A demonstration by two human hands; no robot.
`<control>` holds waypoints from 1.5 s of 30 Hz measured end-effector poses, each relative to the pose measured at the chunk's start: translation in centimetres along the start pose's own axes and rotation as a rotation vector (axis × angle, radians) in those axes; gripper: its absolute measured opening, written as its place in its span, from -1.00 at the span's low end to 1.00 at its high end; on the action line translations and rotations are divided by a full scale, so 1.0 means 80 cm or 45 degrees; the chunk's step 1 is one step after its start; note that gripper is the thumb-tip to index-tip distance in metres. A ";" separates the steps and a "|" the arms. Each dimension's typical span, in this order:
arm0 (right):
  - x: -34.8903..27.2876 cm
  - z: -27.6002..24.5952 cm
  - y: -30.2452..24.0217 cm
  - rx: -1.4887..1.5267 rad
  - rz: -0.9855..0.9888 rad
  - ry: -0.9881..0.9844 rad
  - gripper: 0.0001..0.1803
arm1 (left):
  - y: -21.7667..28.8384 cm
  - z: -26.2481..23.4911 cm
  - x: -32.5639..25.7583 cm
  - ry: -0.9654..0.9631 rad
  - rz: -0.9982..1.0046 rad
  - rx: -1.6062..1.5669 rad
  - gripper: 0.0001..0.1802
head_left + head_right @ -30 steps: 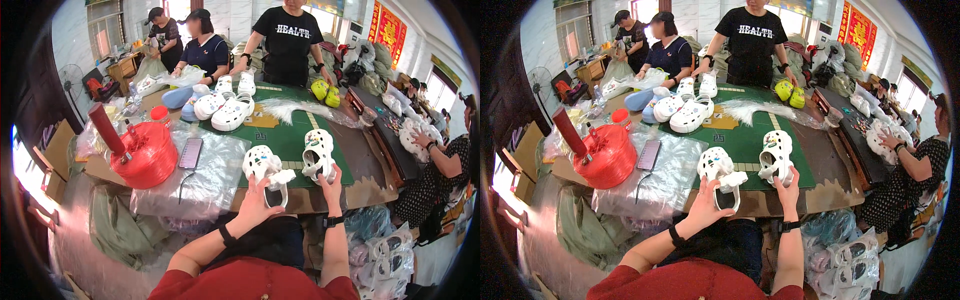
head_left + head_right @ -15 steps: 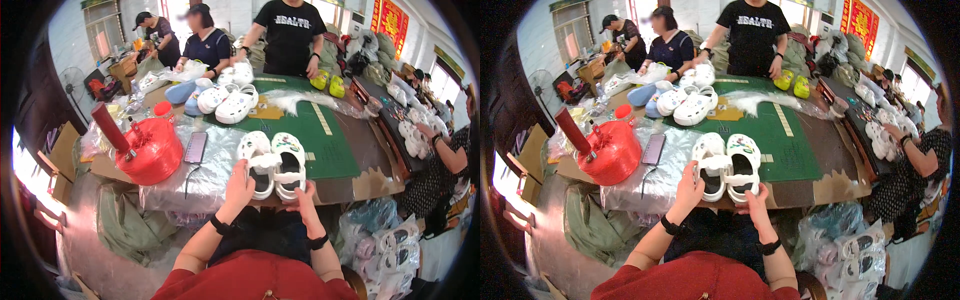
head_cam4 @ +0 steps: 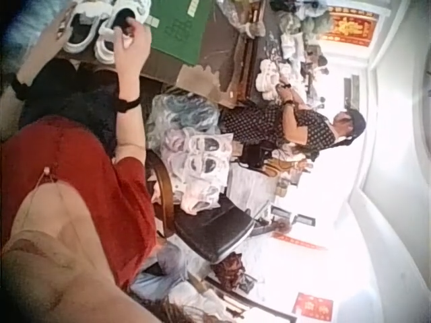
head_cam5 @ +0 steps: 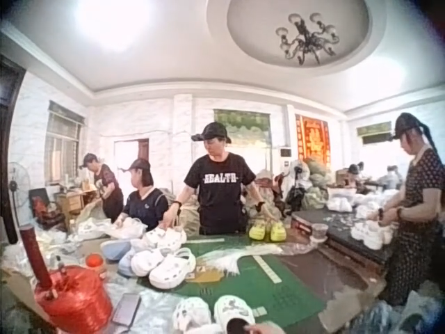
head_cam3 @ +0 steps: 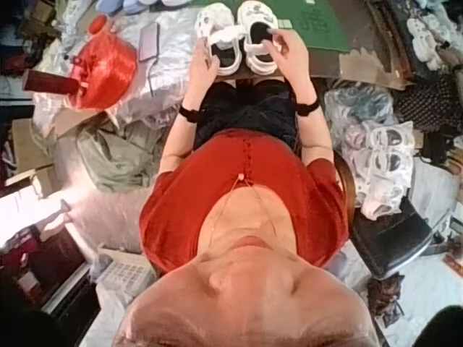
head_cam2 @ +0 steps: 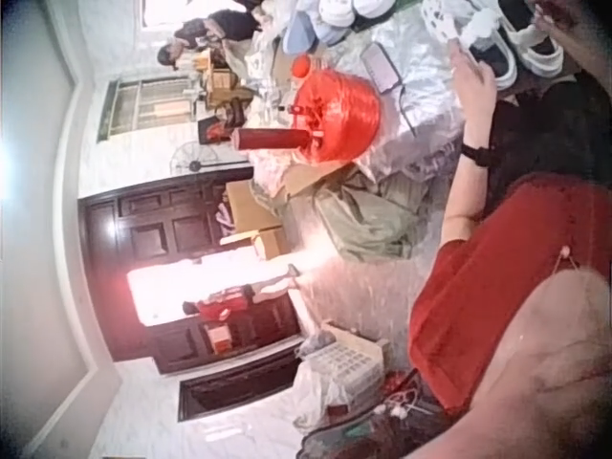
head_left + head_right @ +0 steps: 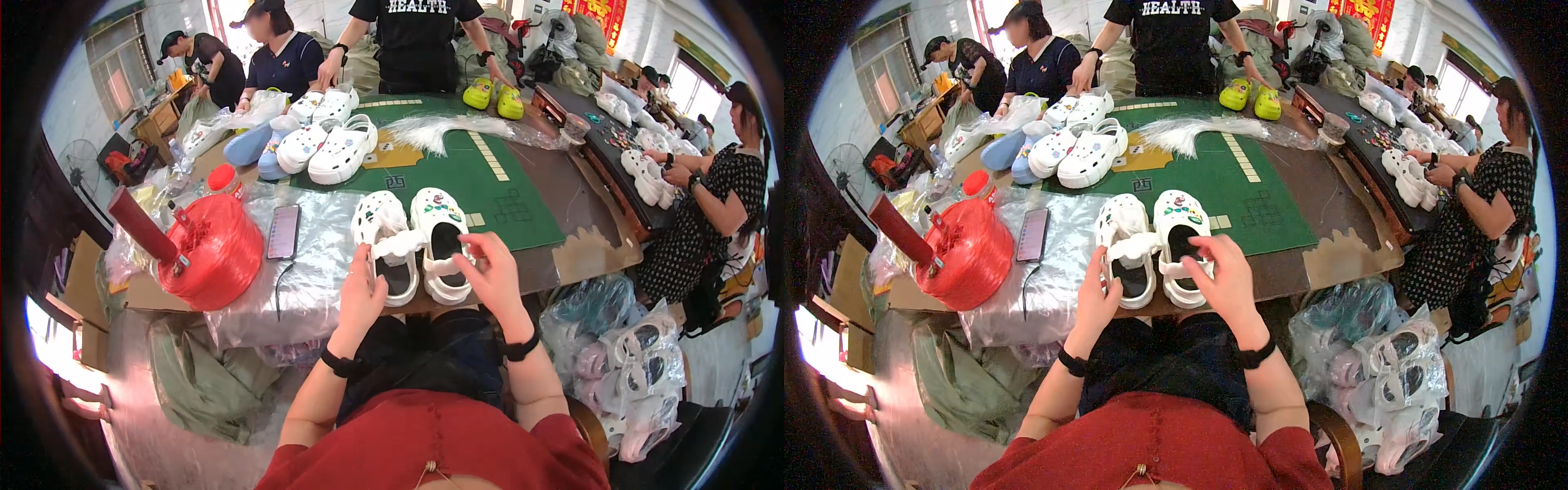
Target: Putting white clog-style shoes into plastic bags.
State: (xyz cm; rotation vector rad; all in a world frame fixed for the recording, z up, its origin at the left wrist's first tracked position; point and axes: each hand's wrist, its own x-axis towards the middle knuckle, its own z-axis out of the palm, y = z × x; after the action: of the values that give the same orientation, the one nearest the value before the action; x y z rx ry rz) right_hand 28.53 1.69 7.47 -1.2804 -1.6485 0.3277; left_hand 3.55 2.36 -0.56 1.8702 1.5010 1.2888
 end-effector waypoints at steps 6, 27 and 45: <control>0.068 0.074 -0.020 -0.094 -0.390 -0.083 -0.60 | 0.010 0.004 0.002 0.037 0.016 -0.043 -0.27; 0.015 -0.011 -0.064 0.886 -0.099 0.760 -0.87 | -0.008 0.005 0.005 -0.155 -0.154 0.123 -0.26; -0.035 0.041 -0.063 1.169 0.172 0.327 -0.59 | 0.117 -0.010 -0.060 -0.506 0.295 -0.377 0.12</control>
State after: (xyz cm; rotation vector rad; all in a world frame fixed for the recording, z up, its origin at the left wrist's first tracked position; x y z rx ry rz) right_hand 22.79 -1.66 7.96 -0.6815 -0.9803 0.8463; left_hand 7.94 -5.30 5.23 1.9911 0.8642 1.0784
